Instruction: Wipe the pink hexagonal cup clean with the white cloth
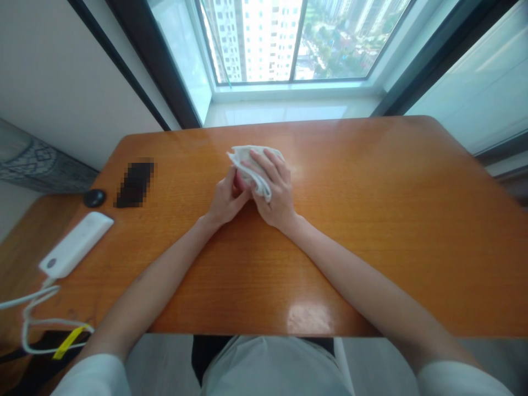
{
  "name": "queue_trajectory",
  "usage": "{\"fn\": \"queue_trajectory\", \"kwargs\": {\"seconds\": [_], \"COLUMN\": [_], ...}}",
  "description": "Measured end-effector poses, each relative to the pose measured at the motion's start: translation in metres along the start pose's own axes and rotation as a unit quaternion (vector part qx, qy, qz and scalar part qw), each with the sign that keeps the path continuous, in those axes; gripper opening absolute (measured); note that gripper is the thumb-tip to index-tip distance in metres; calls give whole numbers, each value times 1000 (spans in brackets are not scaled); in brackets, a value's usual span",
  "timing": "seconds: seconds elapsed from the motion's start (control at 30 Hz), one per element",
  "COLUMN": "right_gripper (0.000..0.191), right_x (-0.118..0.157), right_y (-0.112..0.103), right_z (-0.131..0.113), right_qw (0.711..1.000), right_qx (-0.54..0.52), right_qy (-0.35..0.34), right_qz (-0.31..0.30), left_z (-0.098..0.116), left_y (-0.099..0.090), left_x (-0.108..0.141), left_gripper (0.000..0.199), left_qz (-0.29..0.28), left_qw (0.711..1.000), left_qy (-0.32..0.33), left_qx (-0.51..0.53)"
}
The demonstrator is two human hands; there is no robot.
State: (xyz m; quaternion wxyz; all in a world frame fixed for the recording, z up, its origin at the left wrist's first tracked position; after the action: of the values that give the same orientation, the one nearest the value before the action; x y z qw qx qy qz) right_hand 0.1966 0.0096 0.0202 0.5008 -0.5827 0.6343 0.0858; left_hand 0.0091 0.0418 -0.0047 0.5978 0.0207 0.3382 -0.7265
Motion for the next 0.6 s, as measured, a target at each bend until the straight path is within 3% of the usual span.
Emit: {"fn": "queue_trajectory", "kwargs": {"seconds": [0.1,0.17,0.3,0.37,0.5,0.53,0.6], "right_gripper": [63,60,54,53,60,60,58], "right_x": [-1,0,2,0,-1,-1,0], "right_y": [-2,-2,-1,-2,-4,-4,-1], "right_z": [20,14,-10,-5,18,17,4], "right_qw": [986,992,997,999,991,993,1000], "right_qx": [-60,-42,28,12,-45,-38,1], "right_qy": [139,106,-60,-37,112,105,24], "right_qz": [73,49,-49,-38,53,49,-2], "left_z": [13,11,1,2,12,11,5], "left_y": [-1,-1,-1,-1,-3,-3,-3], "left_x": [-2,-1,0,0,-1,-1,1], "left_gripper": [74,73,66,65,73,74,70], "left_qz": [10,9,-3,4,8,7,-7], "left_qw": [1000,1000,1000,1000,1000,1000,1000], "left_qy": [6,12,21,15,10,12,14], "left_qx": [-17,-11,5,-2,-16,-15,-3]}}
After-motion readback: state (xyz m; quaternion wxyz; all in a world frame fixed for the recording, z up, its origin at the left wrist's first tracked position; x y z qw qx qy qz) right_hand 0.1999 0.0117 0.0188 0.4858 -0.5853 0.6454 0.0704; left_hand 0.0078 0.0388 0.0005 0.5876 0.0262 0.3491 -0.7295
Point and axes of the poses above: each hand's wrist, its own x-axis away from the middle knuckle, its own y-axis out of the palm, z = x × y, the point moved 3 cm from there along -x, towards the middle knuckle, and after that the axes turned 3 degrees about -z, right-handed, at the moved point
